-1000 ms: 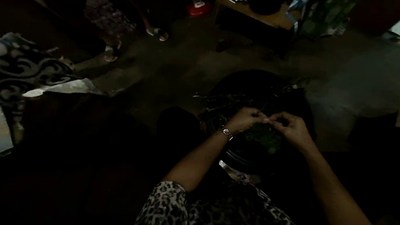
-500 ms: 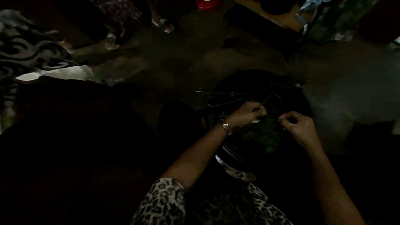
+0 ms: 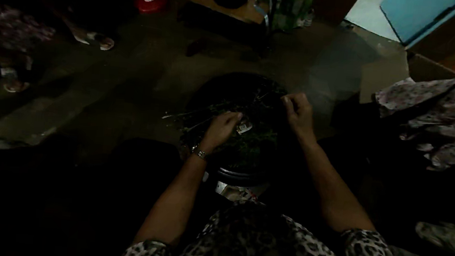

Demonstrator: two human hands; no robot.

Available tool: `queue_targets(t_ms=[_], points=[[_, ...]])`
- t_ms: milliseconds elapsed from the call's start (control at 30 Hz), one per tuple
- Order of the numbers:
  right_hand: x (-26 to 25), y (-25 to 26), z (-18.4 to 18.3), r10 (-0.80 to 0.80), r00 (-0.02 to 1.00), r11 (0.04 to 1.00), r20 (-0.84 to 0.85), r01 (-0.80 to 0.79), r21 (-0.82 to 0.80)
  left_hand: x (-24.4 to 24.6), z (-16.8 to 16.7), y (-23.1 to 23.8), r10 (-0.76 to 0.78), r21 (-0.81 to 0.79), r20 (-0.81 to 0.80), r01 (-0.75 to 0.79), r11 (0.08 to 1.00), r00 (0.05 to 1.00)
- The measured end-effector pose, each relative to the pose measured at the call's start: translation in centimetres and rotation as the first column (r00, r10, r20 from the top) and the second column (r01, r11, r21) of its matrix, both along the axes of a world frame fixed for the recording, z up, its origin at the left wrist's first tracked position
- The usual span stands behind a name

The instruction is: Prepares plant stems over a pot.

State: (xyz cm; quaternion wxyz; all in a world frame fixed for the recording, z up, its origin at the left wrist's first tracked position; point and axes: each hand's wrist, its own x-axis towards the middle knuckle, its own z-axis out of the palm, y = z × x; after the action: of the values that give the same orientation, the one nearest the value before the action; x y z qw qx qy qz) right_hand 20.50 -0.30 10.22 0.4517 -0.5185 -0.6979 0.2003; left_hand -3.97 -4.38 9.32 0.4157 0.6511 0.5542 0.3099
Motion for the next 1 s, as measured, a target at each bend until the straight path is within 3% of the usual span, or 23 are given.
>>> queue_targets(t_ms=[133,300,433,567,767,1000], points=[[-0.7,-0.2,-0.4,0.106,0.994,0.994,0.037,-0.104,-0.046,0.5,-0.8,0.3,-0.022,0.043,-0.036,0.023,0.999,0.999],[-2.0,-0.7,-0.6,0.231,0.963,0.952,-0.136,-0.253,-0.173,0.7,-1.3,0.2,-0.076,0.089,-0.040,0.079,0.993,0.996],[-2.6,-1.4,-0.7,0.260,0.963,0.950,-0.071,-0.268,-0.161,1.1,-1.4,-0.1,-0.104,-0.040,0.133,0.110,0.993,0.986],[-3.3,-2.0,-1.1,0.357,0.934,0.923,0.003,-0.352,-0.156,2.2,-1.6,-0.5,0.023,-0.169,0.351,0.039,0.985,0.936],[-3.8,-2.3,-1.1,0.367,0.929,0.903,-0.053,-0.369,-0.220,2.3,-1.8,-0.8,0.187,-0.274,0.489,-0.054,0.960,0.852],[-3.8,-2.2,-0.3,0.250,0.966,0.907,-0.069,-0.259,-0.331,1.7,-1.3,0.1,0.307,-0.266,0.412,-0.209,0.941,0.858]])
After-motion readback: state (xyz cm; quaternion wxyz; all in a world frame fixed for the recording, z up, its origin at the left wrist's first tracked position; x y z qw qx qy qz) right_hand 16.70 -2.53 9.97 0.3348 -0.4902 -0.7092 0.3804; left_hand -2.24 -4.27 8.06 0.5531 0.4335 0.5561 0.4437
